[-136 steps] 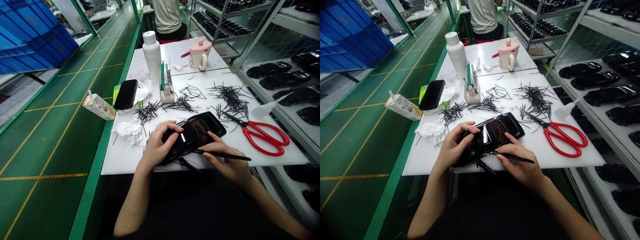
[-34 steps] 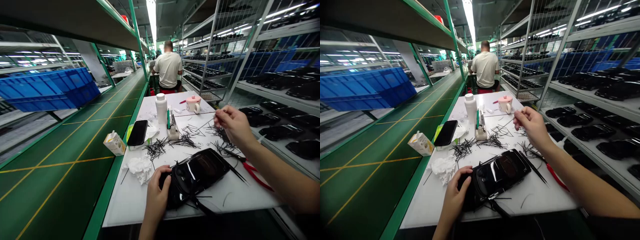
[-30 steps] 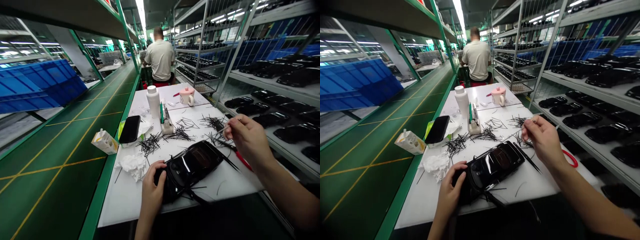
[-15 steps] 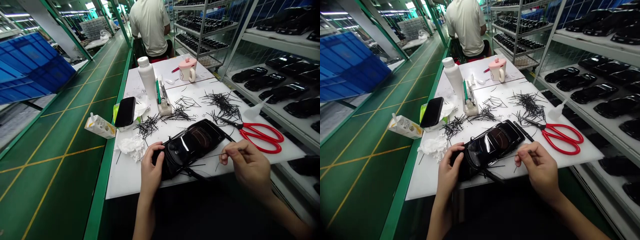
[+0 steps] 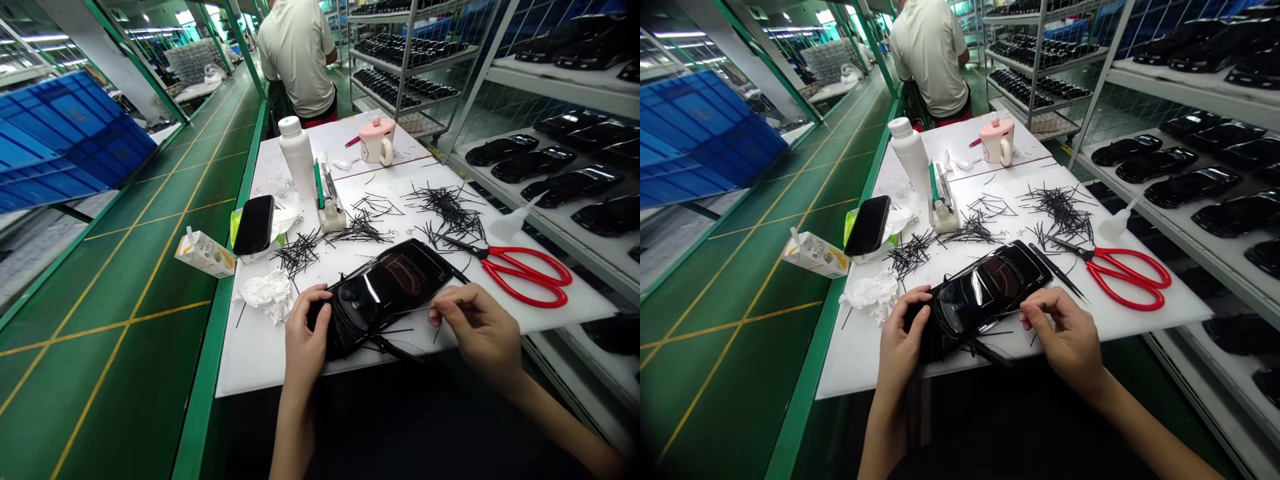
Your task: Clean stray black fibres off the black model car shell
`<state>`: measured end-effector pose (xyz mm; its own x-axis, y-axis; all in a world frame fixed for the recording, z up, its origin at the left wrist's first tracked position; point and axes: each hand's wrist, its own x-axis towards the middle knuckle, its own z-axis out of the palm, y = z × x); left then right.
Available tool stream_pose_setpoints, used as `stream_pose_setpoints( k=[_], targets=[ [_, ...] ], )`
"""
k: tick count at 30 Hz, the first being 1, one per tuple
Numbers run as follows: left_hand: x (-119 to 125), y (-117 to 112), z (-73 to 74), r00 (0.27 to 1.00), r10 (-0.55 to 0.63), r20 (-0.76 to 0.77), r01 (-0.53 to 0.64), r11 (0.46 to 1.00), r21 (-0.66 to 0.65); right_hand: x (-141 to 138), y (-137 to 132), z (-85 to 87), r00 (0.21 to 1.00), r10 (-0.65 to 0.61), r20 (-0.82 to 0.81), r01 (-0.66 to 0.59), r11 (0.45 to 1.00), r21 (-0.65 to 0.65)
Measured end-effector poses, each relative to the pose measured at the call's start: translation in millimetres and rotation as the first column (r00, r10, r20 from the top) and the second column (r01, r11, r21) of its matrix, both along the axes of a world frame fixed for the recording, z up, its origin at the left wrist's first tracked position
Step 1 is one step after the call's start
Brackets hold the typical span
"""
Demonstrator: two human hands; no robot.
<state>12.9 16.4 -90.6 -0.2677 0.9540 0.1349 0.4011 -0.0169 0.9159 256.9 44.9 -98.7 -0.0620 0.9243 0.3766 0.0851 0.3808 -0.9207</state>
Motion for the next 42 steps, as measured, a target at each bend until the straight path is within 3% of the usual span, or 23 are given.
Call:
stream_pose_setpoints(
  k=[4,7,11,15,17,21,26,31,34,37,42],
  targets=[
    [0,-1,-1.0,0.999,-0.009,-0.036,0.009,1.0,0.017,1,-1,-2.0,1.0,-0.002,0.006,0.002,1.0,0.013],
    [1,-4,-1.5,0.987,-0.018,-0.158,0.036,0.993,0.114,1,-2,-1.5,1.0,-0.005,0.017,0.004,1.0,0.027],
    [5,-9,-0.2,0.903,-0.102,-0.417,0.245,0.92,0.305,4,-1,5.3,1.0,0.013,-0.024,-0.011,0.997,0.074],
    [8,-10,2.4,0.765,-0.189,-0.616,0.432,0.86,0.272,11,14,27.0,0.989,0.091,-0.115,-0.059,0.964,0.258],
    [9,-10,2.9,0.724,-0.186,-0.665,0.437,0.869,0.233,10,32,42.7,0.987,0.151,-0.056,-0.119,0.918,0.378],
    [7,-11,-0.1,0.7,-0.17,-0.694,0.397,0.9,0.181,-12,89,72.7,0.944,0.145,0.297,-0.29,0.795,0.532],
    [4,-12,-5.2,0.718,-0.187,-0.671,0.365,0.921,0.133,-67,170,88.6,0.889,0.074,0.452,-0.317,0.811,0.491],
    [7,-13,-3.6,0.753,-0.208,-0.624,0.305,0.951,0.05,-112,211,76.0,0.812,0.073,0.579,-0.354,0.851,0.388],
    [9,-14,-2.9,0.778,-0.194,-0.597,0.261,0.965,0.027,-119,214,68.9,0.73,0.13,0.671,-0.424,0.856,0.295],
    [11,-15,-3.7,0.796,-0.182,-0.577,0.232,0.973,0.014,-106,202,72.4,0.696,0.169,0.698,-0.459,0.853,0.251],
    [16,-12,-3.3,0.817,-0.174,-0.55,0.206,0.979,-0.004,-44,138,93.3,0.691,0.253,0.677,-0.514,0.831,0.214]
  ],
)
